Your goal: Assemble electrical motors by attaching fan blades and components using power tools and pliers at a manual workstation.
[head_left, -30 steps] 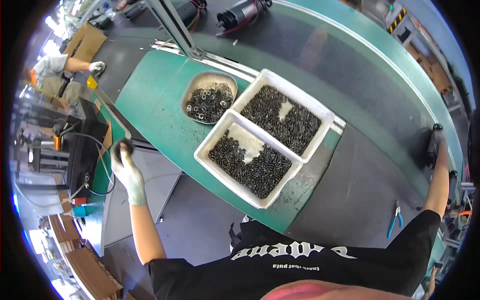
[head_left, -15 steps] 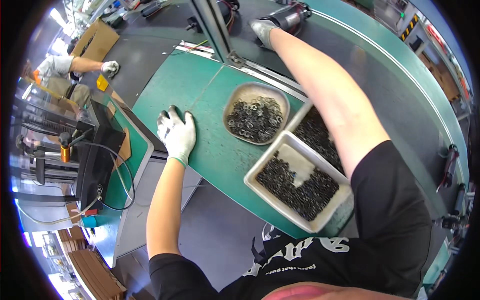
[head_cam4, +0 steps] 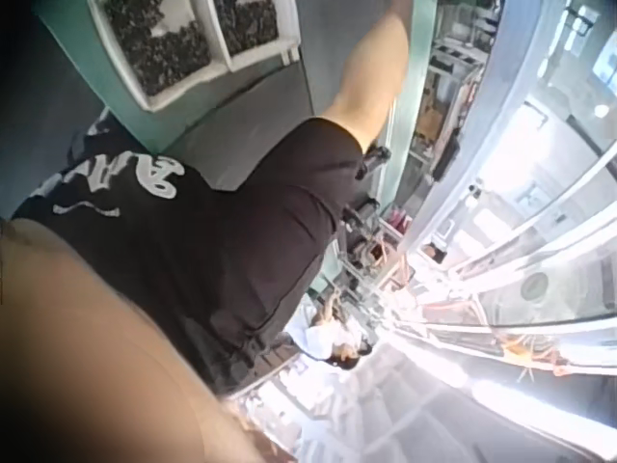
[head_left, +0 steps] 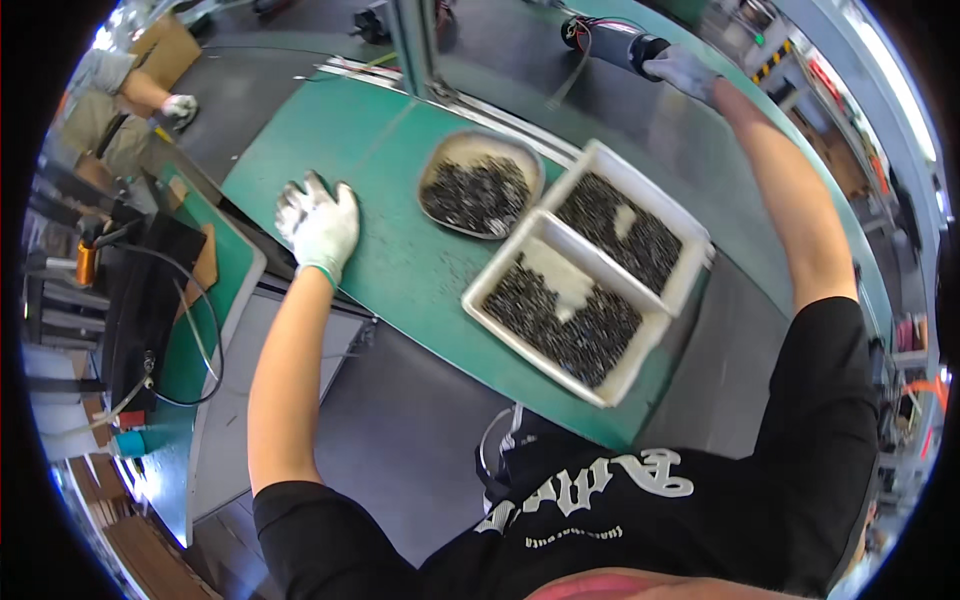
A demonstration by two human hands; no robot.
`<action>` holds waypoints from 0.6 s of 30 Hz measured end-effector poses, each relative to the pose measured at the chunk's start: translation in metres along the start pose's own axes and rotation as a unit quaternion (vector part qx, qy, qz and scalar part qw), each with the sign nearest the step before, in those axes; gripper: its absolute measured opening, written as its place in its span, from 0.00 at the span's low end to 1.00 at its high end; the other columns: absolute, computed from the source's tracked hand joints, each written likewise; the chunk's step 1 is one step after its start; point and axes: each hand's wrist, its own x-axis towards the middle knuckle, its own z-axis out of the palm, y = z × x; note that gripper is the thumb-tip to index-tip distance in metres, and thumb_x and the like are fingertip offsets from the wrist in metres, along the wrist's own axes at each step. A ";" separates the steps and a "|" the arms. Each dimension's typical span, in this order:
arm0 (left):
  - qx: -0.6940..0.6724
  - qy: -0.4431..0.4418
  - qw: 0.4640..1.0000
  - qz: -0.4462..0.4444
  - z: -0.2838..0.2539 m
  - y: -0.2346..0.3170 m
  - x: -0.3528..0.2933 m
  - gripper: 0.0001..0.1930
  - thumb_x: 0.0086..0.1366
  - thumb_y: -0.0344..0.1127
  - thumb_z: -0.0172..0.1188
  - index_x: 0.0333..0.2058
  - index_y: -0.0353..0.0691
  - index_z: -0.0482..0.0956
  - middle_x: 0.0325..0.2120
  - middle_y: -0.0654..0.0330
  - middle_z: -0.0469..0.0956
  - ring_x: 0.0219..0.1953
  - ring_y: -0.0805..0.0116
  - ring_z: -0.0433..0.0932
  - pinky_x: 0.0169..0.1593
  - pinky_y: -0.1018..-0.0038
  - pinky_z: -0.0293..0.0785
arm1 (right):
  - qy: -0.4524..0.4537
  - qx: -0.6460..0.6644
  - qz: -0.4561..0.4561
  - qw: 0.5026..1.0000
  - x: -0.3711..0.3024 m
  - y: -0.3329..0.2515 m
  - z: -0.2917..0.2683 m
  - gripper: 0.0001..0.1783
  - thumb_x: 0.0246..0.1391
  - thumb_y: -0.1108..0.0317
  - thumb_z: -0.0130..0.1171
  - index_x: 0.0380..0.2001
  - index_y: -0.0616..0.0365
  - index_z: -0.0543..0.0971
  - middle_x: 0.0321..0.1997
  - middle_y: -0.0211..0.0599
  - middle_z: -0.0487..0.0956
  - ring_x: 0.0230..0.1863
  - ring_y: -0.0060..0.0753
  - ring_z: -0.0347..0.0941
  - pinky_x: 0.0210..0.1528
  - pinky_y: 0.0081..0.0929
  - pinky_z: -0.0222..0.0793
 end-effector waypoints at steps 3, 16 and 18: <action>0.009 -0.005 1.000 0.008 0.004 -0.001 0.000 0.31 0.66 0.56 0.44 0.59 0.40 0.66 0.58 0.40 0.66 0.60 0.40 0.65 0.62 0.51 0.59 | -0.047 0.018 0.082 0.995 -0.128 0.005 -0.018 0.25 0.48 0.51 0.57 0.13 0.63 0.72 0.15 0.29 0.63 0.19 0.25 0.58 0.24 0.33 0.54; -0.391 -0.033 0.919 -0.028 -0.004 -0.061 0.043 0.26 0.67 0.46 0.52 0.55 0.30 0.71 0.50 0.46 0.76 0.52 0.56 0.75 0.57 0.64 0.69 | 0.151 0.123 0.281 0.940 -0.472 -0.095 0.074 0.15 0.48 0.57 0.56 0.20 0.57 0.80 0.23 0.48 0.78 0.29 0.52 0.77 0.36 0.42 0.72; -0.379 0.026 0.914 0.140 -0.080 -0.023 -0.014 0.21 0.69 0.37 0.47 0.53 0.26 0.72 0.51 0.47 0.77 0.48 0.60 0.77 0.53 0.64 0.73 | 0.135 0.144 0.303 0.932 -0.488 -0.102 0.074 0.15 0.49 0.58 0.56 0.18 0.57 0.77 0.21 0.46 0.77 0.28 0.51 0.76 0.34 0.41 0.72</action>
